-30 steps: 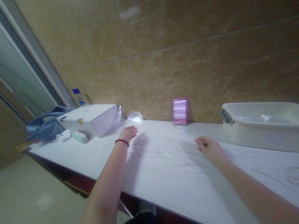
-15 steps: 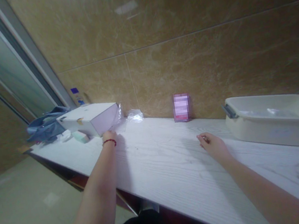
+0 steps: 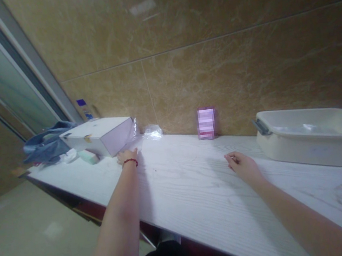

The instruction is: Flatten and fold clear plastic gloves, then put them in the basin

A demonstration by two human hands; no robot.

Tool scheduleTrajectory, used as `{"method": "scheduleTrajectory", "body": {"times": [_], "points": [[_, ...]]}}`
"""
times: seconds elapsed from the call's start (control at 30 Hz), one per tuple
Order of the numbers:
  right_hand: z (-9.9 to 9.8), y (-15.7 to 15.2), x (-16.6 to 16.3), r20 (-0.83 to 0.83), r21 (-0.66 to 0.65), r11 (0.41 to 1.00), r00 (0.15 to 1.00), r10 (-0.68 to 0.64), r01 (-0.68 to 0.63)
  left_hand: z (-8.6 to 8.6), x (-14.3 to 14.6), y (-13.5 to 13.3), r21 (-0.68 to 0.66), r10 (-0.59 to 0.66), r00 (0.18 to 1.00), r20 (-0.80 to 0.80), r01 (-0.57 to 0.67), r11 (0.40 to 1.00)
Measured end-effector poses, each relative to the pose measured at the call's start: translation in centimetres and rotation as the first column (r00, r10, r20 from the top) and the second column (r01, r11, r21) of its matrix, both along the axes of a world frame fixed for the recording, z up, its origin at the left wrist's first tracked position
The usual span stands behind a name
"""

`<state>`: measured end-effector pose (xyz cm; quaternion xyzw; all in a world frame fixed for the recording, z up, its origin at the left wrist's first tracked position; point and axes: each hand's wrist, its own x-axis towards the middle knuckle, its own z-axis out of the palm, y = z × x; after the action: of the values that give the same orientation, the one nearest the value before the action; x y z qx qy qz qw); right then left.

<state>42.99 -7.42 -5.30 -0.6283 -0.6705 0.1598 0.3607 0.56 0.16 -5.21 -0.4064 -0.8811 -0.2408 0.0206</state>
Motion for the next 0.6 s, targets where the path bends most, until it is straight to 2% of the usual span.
{"method": "scheduleTrajectory", "body": {"times": [0.07, 0.17, 0.27, 0.33, 0.47, 0.6], "points": [[0.0, 0.0, 0.0, -0.01, 0.0, 1.0, 1.0, -0.001, 0.001, -0.2, 0.2, 0.1, -0.001, 0.057, 0.998, -0.034, -0.057, 0.998], [0.0, -0.1, 0.0, -0.019, -0.011, 1.0, 1.0, -0.004, 0.004, -0.4, 0.5, 0.4, -0.001, 0.057, 0.987, -0.148, -0.058, 0.998], [0.1, -0.2, 0.0, -0.006, -0.02, 1.0, 1.0, -0.011, 0.011, -0.6, 1.0, 0.7, 0.005, -0.009, 0.946, -0.324, 0.011, 1.0], [0.2, -0.2, 0.0, 0.002, -0.026, 1.0, 1.0, -0.013, 0.013, -0.7, 1.3, 0.8, -0.008, -0.082, 0.921, -0.381, 0.085, 0.996], [0.2, -0.2, 0.0, -0.001, -0.039, 0.999, 1.0, -0.008, 0.008, -0.7, 1.6, 1.0, -0.082, -0.209, 0.909, -0.361, 0.192, 0.978], [0.1, -0.1, 0.0, -0.001, -0.05, 0.999, 1.0, -0.019, 0.018, -0.7, 1.4, 1.0, -0.111, -0.236, 0.904, -0.358, 0.21, 0.971]]}}
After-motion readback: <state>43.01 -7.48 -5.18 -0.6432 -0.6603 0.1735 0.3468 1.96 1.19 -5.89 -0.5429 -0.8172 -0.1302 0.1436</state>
